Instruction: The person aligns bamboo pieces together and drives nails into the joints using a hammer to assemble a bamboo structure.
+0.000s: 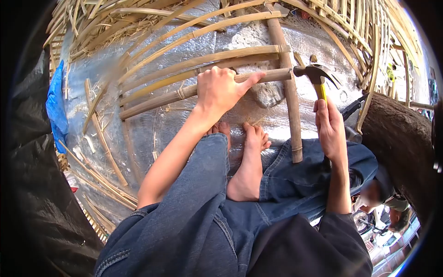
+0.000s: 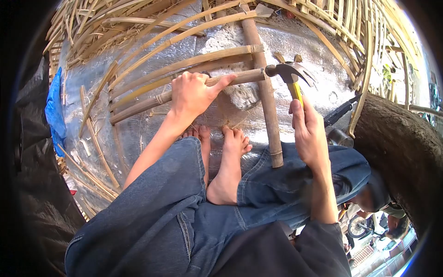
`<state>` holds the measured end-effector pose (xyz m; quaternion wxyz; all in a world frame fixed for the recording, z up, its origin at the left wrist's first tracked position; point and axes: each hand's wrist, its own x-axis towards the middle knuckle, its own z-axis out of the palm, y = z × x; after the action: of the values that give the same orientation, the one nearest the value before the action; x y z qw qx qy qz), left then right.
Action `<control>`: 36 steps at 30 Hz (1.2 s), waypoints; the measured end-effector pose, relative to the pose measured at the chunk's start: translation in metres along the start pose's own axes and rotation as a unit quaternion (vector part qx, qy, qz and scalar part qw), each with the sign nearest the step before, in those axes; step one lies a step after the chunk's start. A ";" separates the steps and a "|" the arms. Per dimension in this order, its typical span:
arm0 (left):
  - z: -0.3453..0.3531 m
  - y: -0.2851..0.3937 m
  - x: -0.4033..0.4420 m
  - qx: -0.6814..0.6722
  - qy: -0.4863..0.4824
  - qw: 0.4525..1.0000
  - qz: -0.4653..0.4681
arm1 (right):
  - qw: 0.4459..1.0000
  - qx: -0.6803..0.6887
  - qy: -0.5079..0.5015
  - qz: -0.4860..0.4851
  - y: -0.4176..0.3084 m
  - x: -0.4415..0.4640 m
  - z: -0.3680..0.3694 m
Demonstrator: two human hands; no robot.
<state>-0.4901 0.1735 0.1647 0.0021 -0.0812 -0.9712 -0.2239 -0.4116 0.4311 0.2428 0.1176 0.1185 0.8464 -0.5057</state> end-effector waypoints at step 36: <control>0.021 -0.004 -0.007 0.066 0.099 0.992 0.029 | 0.963 -0.234 -0.003 -0.133 -0.018 0.003 -0.005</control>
<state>-0.4835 0.1777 0.1434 0.1100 -0.0870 -0.9761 -0.1658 -0.4201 0.4272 0.2593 0.0764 -0.0272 0.9488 -0.3052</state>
